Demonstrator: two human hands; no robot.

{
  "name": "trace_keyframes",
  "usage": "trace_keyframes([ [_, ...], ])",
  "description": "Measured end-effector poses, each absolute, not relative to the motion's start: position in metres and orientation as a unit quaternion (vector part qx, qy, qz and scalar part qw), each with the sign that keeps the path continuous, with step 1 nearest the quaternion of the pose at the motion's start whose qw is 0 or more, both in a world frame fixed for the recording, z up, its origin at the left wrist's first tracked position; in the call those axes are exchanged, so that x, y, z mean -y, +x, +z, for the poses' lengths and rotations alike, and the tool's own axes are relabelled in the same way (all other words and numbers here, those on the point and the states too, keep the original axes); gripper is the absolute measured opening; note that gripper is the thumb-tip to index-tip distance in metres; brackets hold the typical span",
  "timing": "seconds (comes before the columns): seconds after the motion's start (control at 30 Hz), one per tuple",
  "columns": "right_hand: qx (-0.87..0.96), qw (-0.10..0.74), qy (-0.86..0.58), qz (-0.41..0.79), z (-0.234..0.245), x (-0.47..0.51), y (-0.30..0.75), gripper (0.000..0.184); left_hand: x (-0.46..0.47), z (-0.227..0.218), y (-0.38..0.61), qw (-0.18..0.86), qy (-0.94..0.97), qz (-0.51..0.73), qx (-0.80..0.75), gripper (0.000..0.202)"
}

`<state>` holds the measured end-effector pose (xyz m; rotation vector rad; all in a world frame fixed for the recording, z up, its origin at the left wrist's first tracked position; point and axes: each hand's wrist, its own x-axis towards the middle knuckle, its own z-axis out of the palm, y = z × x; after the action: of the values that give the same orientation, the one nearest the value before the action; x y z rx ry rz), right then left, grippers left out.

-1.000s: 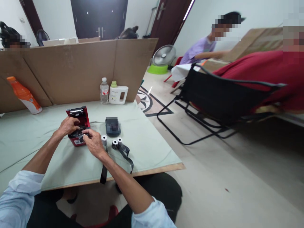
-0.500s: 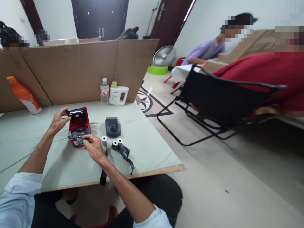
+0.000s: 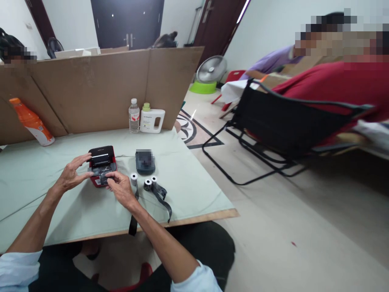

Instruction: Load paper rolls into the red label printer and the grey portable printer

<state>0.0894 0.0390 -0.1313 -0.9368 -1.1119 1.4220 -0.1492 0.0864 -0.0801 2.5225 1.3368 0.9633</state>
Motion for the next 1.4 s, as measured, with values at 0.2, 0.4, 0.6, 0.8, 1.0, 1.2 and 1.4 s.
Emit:
trace_keyframes([
  [0.2,0.476,0.517,-0.392,0.593,-0.131,-0.039,0.091,0.030,-0.077,-0.091,-0.152,0.002,0.864,0.257,-0.432,0.073],
  [0.4,0.485,0.518,-0.384,0.591,-0.135,-0.039,0.092,0.028,-0.069,-0.101,-0.144,-0.037,0.856,0.252,-0.450,0.063],
  [0.6,0.494,0.513,-0.383,0.588,-0.134,-0.038,0.096,0.026,-0.067,-0.106,-0.141,-0.055,0.844,0.262,-0.466,0.064],
  [0.8,0.504,0.509,-0.381,0.585,-0.140,-0.041,0.094,0.026,-0.067,-0.108,-0.139,-0.055,0.842,0.262,-0.469,0.054],
  [1.0,0.613,0.482,-0.435,0.451,-0.126,-0.036,0.105,0.026,-0.059,-0.106,-0.135,-0.039,0.824,0.249,-0.507,0.055],
  [1.2,0.788,0.350,-0.478,0.168,-0.088,-0.052,0.122,0.066,-0.057,-0.109,-0.134,-0.034,0.813,0.262,-0.519,0.062],
  [1.4,0.830,0.229,-0.476,0.177,-0.094,-0.075,0.117,0.075,-0.059,-0.109,-0.135,-0.024,0.816,0.271,-0.510,0.060],
])
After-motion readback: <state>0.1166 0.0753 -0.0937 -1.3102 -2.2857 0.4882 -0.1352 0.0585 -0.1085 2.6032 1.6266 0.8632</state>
